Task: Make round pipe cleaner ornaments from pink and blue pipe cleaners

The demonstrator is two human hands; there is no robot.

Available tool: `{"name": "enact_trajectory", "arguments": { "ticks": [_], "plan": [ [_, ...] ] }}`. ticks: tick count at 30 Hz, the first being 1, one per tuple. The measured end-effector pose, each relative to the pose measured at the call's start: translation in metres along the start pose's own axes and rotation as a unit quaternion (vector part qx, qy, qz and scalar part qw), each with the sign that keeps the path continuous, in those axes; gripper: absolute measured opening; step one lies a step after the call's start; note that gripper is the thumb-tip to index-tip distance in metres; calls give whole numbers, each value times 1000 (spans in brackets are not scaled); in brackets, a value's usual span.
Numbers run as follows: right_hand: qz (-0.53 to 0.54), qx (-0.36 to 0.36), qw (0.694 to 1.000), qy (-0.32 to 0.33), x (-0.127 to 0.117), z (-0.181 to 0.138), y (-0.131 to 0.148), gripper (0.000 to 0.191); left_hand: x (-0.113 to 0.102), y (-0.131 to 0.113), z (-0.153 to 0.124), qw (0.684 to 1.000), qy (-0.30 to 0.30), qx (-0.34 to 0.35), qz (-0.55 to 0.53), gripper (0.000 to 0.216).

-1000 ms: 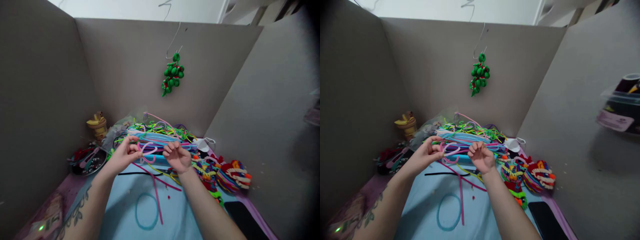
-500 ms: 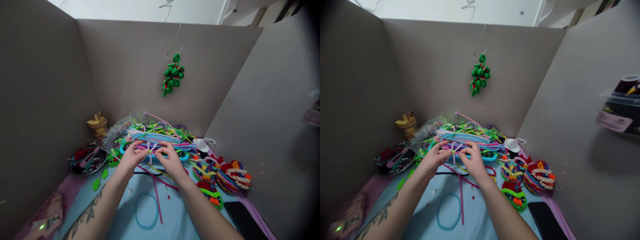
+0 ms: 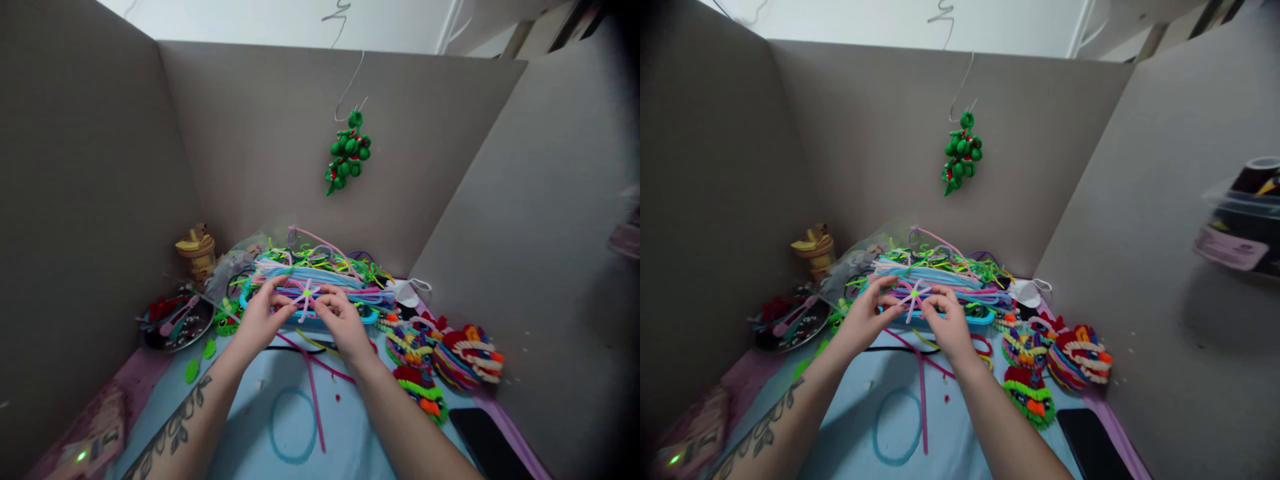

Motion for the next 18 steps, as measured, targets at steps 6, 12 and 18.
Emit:
{"name": "enact_trajectory", "arguments": {
  "ticks": [6,12,18],
  "plan": [
    [-33,-4,999,11,-1,-1,4,15,-3,8,4,999,-5,31,12,51],
    [-19,2,1000,-6,-1,-1,2,12,-4,7,4,999,-15,30,20,54],
    [6,3,1000,3,3,-1,0,12,-4,8,5,999,-45,16,-12,51]
  ]
}}
Point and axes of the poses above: each hand's wrist, its own z-axis towards the middle knuckle, its own x-axis out of the palm, y = z × x, the point moved 4 cm from there along z, towards the middle knuckle
